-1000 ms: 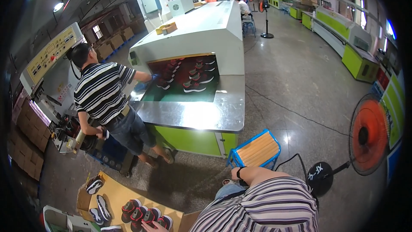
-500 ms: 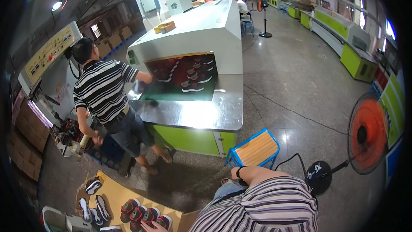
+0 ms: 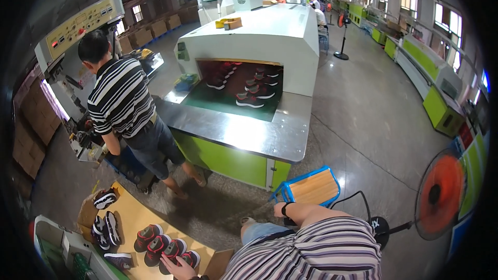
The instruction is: Transferring shoes from a conveyor belt/machine to a packing box and vice versa.
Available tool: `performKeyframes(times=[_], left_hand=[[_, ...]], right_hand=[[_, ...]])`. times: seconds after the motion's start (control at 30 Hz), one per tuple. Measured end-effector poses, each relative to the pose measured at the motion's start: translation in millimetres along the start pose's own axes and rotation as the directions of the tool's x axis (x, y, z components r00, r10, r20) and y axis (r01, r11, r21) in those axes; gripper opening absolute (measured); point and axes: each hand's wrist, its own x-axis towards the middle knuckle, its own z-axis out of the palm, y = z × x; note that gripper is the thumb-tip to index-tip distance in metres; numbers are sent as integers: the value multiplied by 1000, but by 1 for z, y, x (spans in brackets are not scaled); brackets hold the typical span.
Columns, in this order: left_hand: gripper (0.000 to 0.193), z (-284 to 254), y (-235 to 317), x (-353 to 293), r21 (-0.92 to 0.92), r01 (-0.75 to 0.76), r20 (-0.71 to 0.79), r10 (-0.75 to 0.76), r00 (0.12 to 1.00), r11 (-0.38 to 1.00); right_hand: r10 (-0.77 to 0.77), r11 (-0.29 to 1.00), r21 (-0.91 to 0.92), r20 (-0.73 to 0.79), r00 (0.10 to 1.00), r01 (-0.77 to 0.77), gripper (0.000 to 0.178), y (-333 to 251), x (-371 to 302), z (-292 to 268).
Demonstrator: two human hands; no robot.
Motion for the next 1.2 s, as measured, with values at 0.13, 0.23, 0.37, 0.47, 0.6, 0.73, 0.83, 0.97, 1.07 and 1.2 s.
performKeyframes(times=[0.13,0.23,0.37,0.47,0.6,0.73,0.83,0.97,1.07,1.2], left_hand=[[58,17,-20,1,-105,18,-3,-19,1000,994],[58,6,-4,17,-84,-6,17,7,1000,996],[60,13,-16,20,-33,33,-20,-33,999,999],[61,4,-20,20,-43,88,5,-87,996,995],[62,0,-17,16,-43,146,33,-144,989,988],[71,-4,-11,20,-40,262,118,-256,960,964],[74,-9,-1,29,-20,357,188,-347,919,934],[73,-19,8,44,-123,521,250,-482,840,844],[66,-21,9,71,-114,554,179,-531,828,825],[47,-20,9,136,-136,484,12,-487,873,865]], right_hand=[[-129,987,96,-28,991,131,36,-33,17,-39],[-246,941,186,-190,950,281,33,-72,42,-71],[-378,896,206,-114,919,394,28,-178,63,-146],[-612,766,146,-131,780,626,29,-268,98,-189],[-851,502,65,-141,506,862,29,-395,148,-240],[-892,379,-29,-276,357,925,42,-520,253,-284],[-765,597,-57,-343,546,800,81,-620,335,-328],[-633,721,-6,-413,655,693,103,-713,367,-353],[-642,604,200,-453,619,772,84,-721,379,-338],[-658,484,-62,-683,317,873,66,-671,353,-313]])
